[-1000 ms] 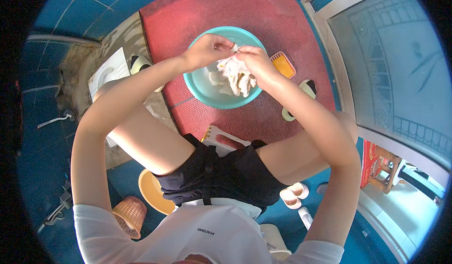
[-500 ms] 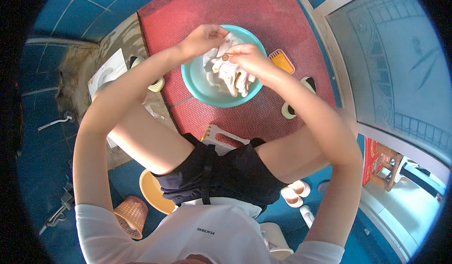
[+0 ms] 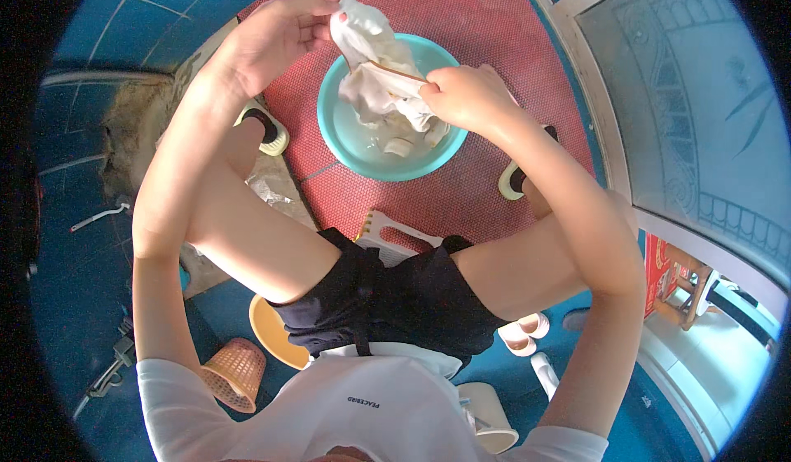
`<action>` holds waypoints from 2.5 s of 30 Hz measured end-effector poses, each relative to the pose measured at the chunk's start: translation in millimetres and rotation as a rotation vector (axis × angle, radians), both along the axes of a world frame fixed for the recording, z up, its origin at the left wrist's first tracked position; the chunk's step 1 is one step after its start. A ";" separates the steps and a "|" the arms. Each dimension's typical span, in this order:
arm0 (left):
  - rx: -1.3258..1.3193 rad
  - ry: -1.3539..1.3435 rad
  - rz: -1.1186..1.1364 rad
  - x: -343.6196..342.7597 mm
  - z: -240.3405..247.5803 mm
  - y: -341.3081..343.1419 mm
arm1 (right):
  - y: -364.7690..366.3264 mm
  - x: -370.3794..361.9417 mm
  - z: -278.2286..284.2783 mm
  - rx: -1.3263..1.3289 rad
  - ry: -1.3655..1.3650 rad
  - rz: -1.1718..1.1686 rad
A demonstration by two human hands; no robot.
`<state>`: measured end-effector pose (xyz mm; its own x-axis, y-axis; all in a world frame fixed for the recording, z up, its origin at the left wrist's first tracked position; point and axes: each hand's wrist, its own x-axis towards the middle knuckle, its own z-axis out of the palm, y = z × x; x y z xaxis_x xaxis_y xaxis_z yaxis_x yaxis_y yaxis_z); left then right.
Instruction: The person washes a garment by rinsing and scrubbing it in a basin of water, rubbing a bar of soap onto the fabric, and scrubbing the garment with both hands in the basin.
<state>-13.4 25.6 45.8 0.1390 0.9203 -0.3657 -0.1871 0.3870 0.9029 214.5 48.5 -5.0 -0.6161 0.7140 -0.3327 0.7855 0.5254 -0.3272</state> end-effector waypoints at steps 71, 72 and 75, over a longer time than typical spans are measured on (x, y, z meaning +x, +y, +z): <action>0.050 0.572 -0.288 16.8 -38.1 -10.2 | -11.2 -27.4 -35.6 -0.785 0.864 -0.457; 0.015 0.580 -0.377 20.8 -39.7 -12.9 | -11.2 -26.7 -31.5 -0.782 0.864 -0.460; 0.116 0.666 -0.349 27.3 -62.6 -20.5 | -10.5 -25.8 -17.6 -0.877 0.929 -0.498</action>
